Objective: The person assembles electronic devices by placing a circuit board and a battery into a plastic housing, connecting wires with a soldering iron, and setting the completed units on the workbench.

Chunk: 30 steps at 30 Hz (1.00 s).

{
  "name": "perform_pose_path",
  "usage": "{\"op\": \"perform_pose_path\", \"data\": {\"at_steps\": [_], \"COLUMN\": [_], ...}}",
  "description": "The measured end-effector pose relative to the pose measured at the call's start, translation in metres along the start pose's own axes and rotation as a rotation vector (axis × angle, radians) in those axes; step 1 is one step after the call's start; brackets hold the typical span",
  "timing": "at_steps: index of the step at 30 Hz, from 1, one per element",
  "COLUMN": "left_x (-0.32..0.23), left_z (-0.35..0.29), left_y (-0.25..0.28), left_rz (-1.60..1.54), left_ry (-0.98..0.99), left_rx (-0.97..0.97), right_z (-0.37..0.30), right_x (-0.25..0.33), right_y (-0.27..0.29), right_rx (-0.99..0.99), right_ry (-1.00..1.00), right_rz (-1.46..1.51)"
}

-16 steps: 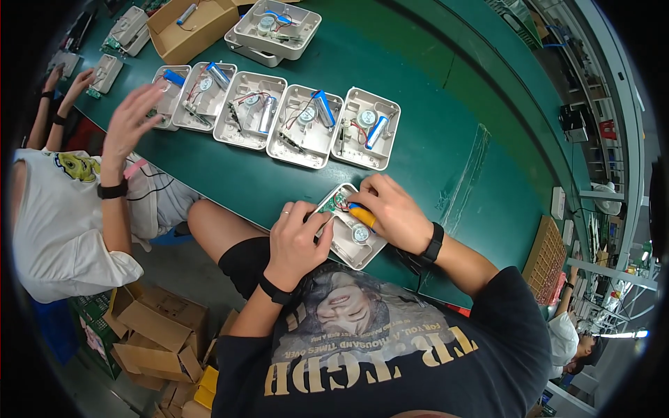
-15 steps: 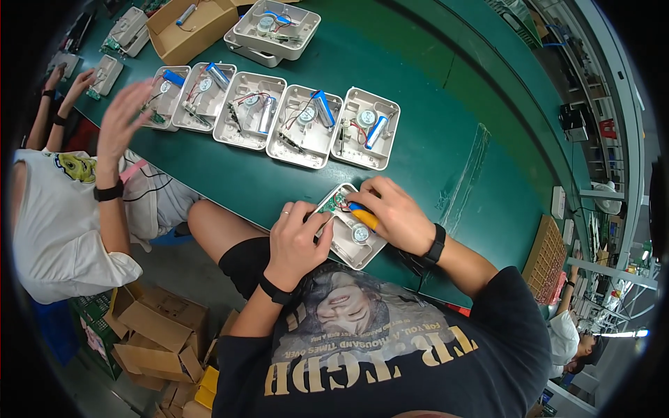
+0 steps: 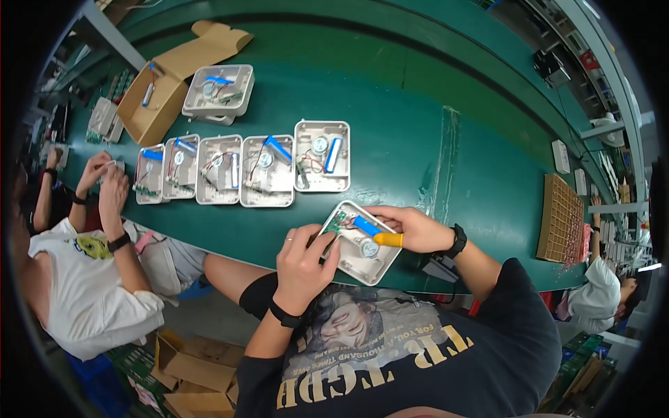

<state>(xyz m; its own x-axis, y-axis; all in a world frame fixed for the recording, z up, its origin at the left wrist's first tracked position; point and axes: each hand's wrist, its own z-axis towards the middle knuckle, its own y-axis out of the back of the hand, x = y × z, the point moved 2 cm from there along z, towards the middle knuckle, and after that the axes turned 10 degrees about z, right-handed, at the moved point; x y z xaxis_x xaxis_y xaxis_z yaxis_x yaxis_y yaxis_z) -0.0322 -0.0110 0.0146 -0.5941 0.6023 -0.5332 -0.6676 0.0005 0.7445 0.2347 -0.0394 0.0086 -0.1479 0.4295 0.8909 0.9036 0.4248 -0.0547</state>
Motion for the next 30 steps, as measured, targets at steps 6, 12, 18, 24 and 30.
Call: {"op": "perform_pose_path", "data": {"at_steps": [6,12,18,24,30], "left_x": [-0.009,0.01,0.007,0.016,0.014], "left_z": [0.042,0.045,0.017,0.001,-0.015], "left_y": [-0.005,-0.035,-0.016,-0.001,0.008], "left_rz": [0.082,0.334,0.274,0.213,0.271], "left_ry": [-0.037,-0.087,-0.089,-0.098,-0.023], "left_rx": [-0.055,0.129,0.206,0.192,0.153], "right_z": [-0.032,0.013,0.031,0.016,0.011], "right_x": [-0.004,0.001,-0.021,-0.049,0.062], "right_y": [0.103,0.277,0.385,0.395,0.098], "right_rx": [-0.355,-0.94,-1.305,-1.379,-0.623], "right_ry": [0.215,0.337,0.201,0.081,0.799], "right_rz": [0.327,0.167,-0.505,-0.545,-0.896]}}
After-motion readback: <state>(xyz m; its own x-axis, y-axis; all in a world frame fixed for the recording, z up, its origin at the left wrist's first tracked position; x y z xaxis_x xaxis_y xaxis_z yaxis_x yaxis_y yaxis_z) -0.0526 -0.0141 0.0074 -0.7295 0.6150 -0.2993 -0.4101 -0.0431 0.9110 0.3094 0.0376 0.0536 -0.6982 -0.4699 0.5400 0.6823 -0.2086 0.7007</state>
